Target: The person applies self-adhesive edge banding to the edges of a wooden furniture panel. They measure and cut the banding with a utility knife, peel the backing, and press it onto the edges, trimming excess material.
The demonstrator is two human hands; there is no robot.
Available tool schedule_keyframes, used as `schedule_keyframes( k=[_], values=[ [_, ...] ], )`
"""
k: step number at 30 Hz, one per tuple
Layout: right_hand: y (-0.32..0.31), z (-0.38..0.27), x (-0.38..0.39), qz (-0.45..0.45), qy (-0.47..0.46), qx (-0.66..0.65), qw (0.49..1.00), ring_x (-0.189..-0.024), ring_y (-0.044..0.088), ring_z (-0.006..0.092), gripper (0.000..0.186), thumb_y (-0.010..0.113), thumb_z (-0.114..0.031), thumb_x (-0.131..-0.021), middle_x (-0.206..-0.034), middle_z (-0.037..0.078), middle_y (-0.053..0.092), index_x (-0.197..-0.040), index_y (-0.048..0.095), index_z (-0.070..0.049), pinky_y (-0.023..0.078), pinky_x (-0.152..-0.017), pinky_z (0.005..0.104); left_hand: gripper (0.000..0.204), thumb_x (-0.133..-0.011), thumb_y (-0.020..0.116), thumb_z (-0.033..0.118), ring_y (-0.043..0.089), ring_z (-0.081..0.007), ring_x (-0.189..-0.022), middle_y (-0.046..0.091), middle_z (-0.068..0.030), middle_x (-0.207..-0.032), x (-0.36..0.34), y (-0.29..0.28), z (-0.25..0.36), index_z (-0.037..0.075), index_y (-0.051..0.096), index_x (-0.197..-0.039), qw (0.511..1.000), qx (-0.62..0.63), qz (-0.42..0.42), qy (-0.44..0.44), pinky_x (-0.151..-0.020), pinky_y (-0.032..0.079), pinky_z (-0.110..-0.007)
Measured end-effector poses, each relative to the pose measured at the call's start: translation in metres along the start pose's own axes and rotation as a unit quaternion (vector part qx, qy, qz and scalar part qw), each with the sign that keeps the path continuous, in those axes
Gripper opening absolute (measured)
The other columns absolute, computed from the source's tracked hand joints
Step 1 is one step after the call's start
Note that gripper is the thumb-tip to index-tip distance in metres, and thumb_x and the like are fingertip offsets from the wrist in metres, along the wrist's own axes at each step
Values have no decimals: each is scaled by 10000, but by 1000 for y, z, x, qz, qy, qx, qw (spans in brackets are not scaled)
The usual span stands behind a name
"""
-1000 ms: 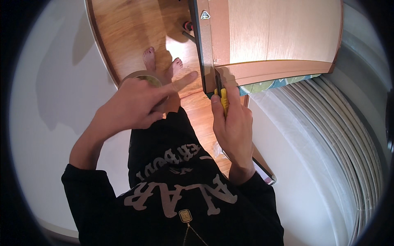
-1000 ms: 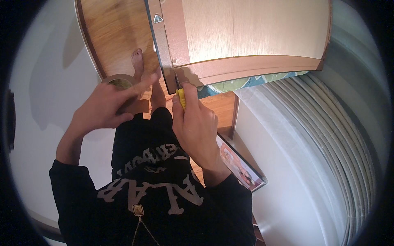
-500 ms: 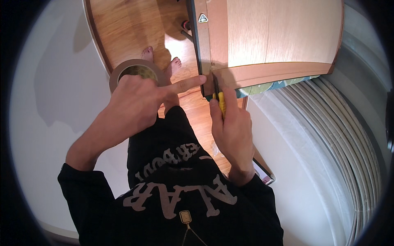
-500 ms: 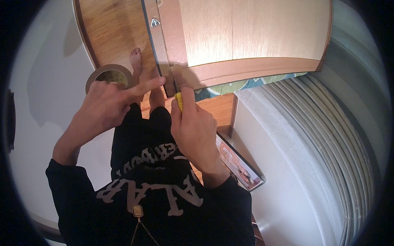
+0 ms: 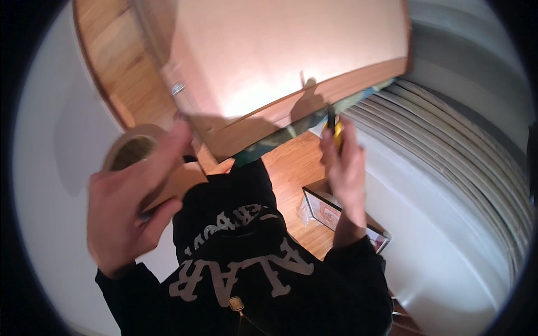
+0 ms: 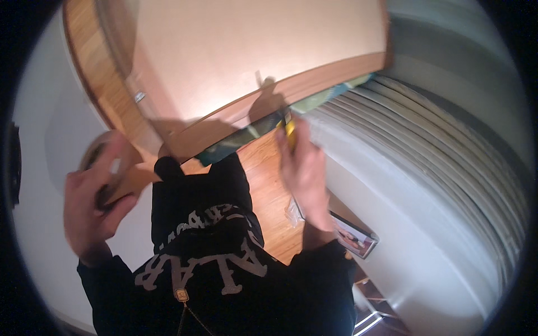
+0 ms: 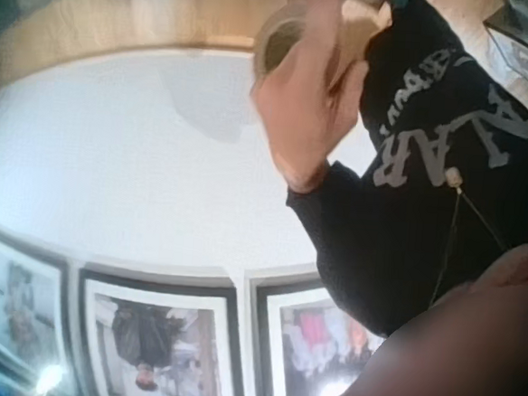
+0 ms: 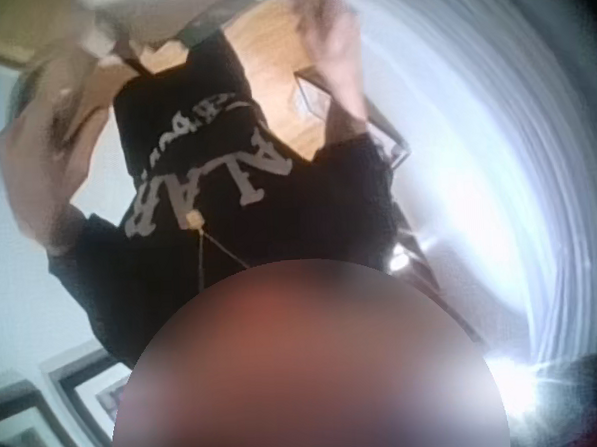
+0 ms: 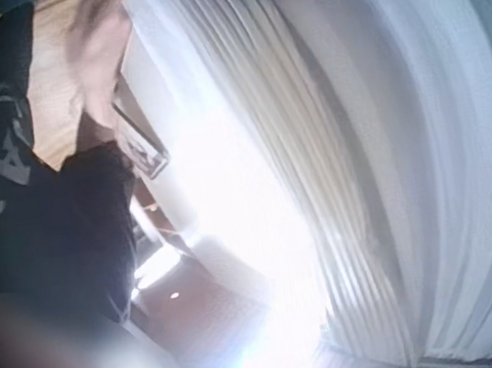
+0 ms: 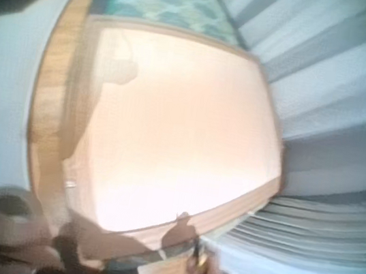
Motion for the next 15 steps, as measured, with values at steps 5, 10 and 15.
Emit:
schedule_keyframes(
  k=[5, 10, 15],
  values=[
    [-106, 99, -120, 90, 45, -18, 995, -539, 564, 111, 286, 513, -199, -1007, -704, 55, 591, -1261, 516, -69, 457, -470, 281, 652, -809, 689, 12, 677, -285, -1086, 650, -141, -1262, -101, 7, 30, 108, 496, -1424, 974, -118, 168, 98, -963, 524, -384],
    [-166, 189, -207, 118, -38, 33, 992, -581, 593, 161, 302, 512, -205, -1006, -728, 66, 605, -1278, 522, -75, 480, -526, 298, 636, -814, 745, 107, 662, -251, -1004, 673, -74, -1103, -184, 47, 16, 188, 530, -1407, 940, -288, 183, -5, -862, 538, -371],
    [-174, 225, -217, 149, -152, 126, 969, -617, 598, 288, 318, 547, -179, -991, -726, 167, 586, -1283, 516, -57, 490, -629, 328, 633, -783, 757, 96, 574, -297, -1028, 610, -137, -1112, -184, 96, 39, 155, 552, -1379, 840, -430, 331, 22, -882, 472, -419]
  ],
)
Point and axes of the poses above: each hand's wrist, its own x-axis away from the middle knuckle, its own y-axis out of the palm, z = x × y, the point moved 2 cm from there along -x, towards the middle knuckle
